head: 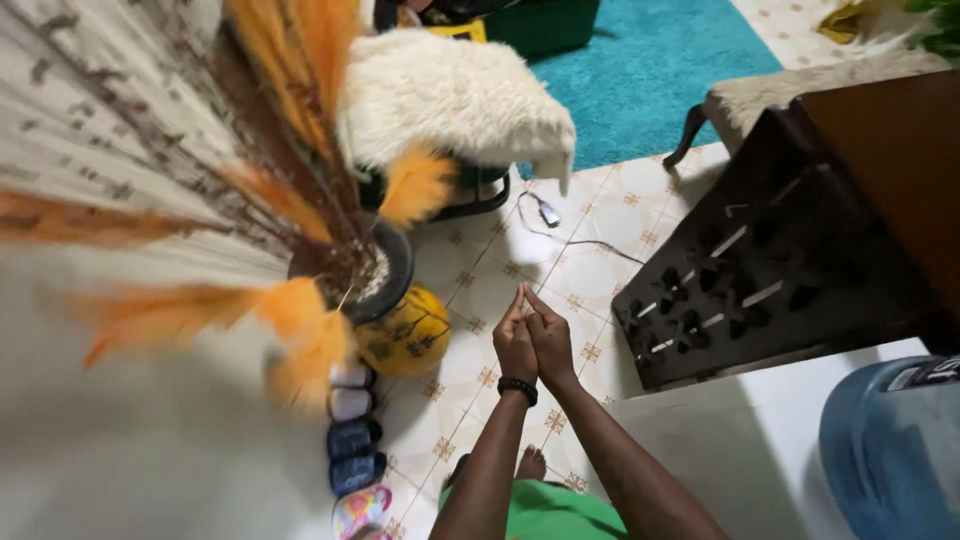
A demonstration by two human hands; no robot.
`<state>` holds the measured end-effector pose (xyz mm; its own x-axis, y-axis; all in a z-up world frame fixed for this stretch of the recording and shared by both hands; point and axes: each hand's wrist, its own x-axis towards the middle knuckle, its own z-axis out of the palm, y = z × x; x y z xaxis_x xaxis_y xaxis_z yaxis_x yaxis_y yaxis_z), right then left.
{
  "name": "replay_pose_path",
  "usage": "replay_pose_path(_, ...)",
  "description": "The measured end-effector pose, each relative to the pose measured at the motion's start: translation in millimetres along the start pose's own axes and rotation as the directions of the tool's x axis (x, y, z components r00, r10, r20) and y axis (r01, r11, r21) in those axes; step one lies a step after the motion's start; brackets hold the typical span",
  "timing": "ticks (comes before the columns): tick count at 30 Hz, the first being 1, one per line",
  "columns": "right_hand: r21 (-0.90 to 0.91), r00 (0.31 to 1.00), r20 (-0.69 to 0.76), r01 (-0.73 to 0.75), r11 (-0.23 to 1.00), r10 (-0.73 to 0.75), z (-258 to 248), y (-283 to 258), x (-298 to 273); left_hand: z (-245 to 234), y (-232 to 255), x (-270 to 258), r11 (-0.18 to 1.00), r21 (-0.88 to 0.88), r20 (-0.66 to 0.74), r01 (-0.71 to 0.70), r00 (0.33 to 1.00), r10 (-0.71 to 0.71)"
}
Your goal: The person carries items from the living area and places them on a storage rack in the bathroom.
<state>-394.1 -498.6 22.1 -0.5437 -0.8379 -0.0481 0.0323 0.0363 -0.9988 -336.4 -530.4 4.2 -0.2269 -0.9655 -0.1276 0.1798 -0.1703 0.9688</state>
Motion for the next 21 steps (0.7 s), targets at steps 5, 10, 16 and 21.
replay_pose_path(5,-0.05,0.997,-0.076,-0.019,0.999,0.016,-23,4,12,27,1,3,0.999,0.046,0.053,0.027,0.998,-0.03)
replay_pose_path(10,0.008,0.987,-0.128,-0.102,0.995,0.102,-37,3,24,46,-1,14,0.986,0.143,0.065,0.089,0.993,-0.099)
replay_pose_path(16,0.004,0.99,-0.141,-0.026,1.0,0.027,-37,0,75,65,7,62,0.986,0.143,0.104,0.085,0.989,-0.101)
replay_pose_path(21,0.037,0.987,-0.159,-0.028,0.999,0.034,-31,-3,127,78,7,113,0.986,0.161,0.111,0.038,0.992,-0.057)
